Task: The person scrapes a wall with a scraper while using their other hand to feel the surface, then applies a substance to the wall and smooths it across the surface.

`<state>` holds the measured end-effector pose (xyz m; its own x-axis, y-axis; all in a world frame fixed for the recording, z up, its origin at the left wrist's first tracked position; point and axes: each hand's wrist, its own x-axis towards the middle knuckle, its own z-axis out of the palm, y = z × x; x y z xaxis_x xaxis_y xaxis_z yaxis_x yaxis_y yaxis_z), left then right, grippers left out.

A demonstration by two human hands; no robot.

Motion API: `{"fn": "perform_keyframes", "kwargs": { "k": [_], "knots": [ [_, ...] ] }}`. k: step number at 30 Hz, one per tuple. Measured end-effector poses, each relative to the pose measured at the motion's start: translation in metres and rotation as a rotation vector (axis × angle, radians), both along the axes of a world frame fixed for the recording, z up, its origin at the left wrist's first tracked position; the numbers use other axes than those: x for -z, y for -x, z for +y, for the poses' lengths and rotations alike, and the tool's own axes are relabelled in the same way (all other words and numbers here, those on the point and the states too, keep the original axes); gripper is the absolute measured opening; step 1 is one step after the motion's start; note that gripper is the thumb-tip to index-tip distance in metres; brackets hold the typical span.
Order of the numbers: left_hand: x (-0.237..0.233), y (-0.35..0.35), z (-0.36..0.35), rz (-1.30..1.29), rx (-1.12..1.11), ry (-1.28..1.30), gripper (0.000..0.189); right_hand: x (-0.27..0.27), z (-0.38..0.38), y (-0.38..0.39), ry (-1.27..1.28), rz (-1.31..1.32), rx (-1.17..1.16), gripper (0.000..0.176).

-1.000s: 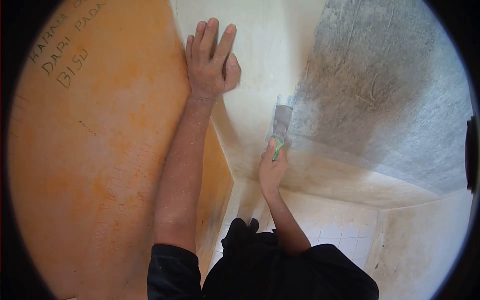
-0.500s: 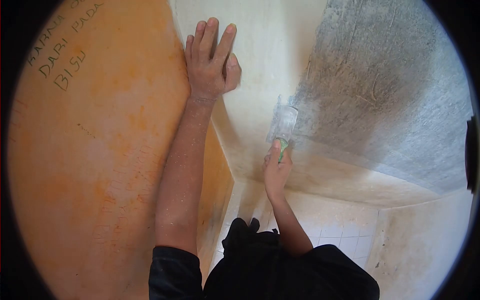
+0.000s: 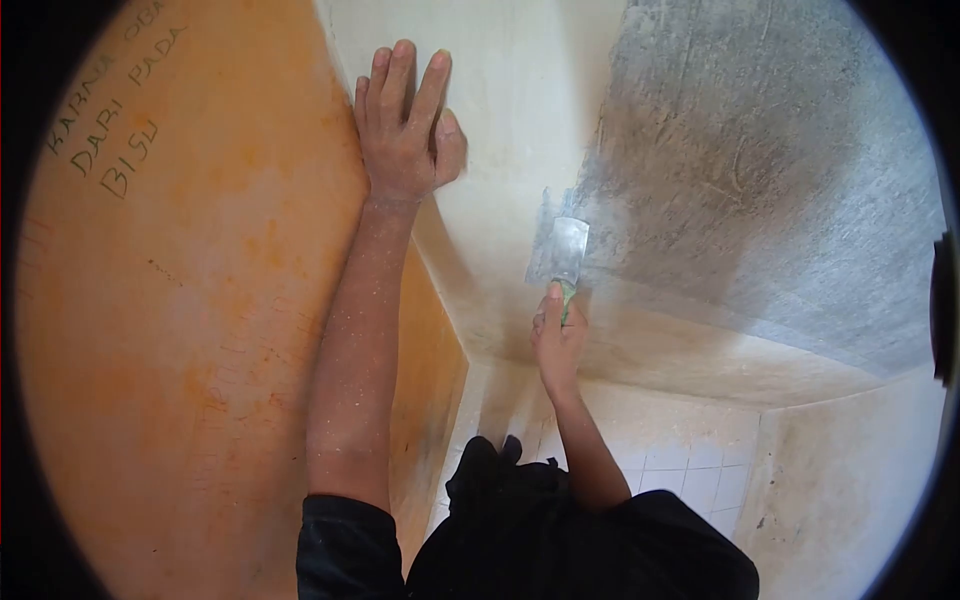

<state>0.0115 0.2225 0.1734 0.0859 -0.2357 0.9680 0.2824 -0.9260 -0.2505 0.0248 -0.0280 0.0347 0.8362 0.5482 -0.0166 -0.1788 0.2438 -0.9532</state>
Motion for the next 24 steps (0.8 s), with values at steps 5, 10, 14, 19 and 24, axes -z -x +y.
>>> {"fn": "perform_keyframes", "kwargs": {
  "k": [5, 10, 14, 19, 24],
  "knots": [
    [0.000, 0.003, -0.004, 0.015, -0.034, 0.011, 0.049, 0.012, 0.000, -0.005, 0.036, -0.032, 0.001, 0.034],
    [-0.002, 0.002, -0.005, 0.015, -0.025, -0.023, 0.048, 0.030, -0.001, -0.005, 0.075, -0.164, 0.072, 0.034],
    [-0.002, 0.002, -0.006, 0.037, -0.079, -0.004, 0.048, 0.044, -0.003, -0.008, 0.143, -0.237, 0.109, 0.032],
    [-0.002, 0.005, -0.006, 0.042, -0.044, 0.019, 0.047, 0.025, -0.003, -0.008, 0.133, -0.228, 0.053, 0.031],
    [0.007, 0.010, -0.021, 0.118, -0.030, 0.228, 0.050, 0.055, 0.000, -0.012, 0.130, -0.243, 0.054, 0.031]
  ]
}}
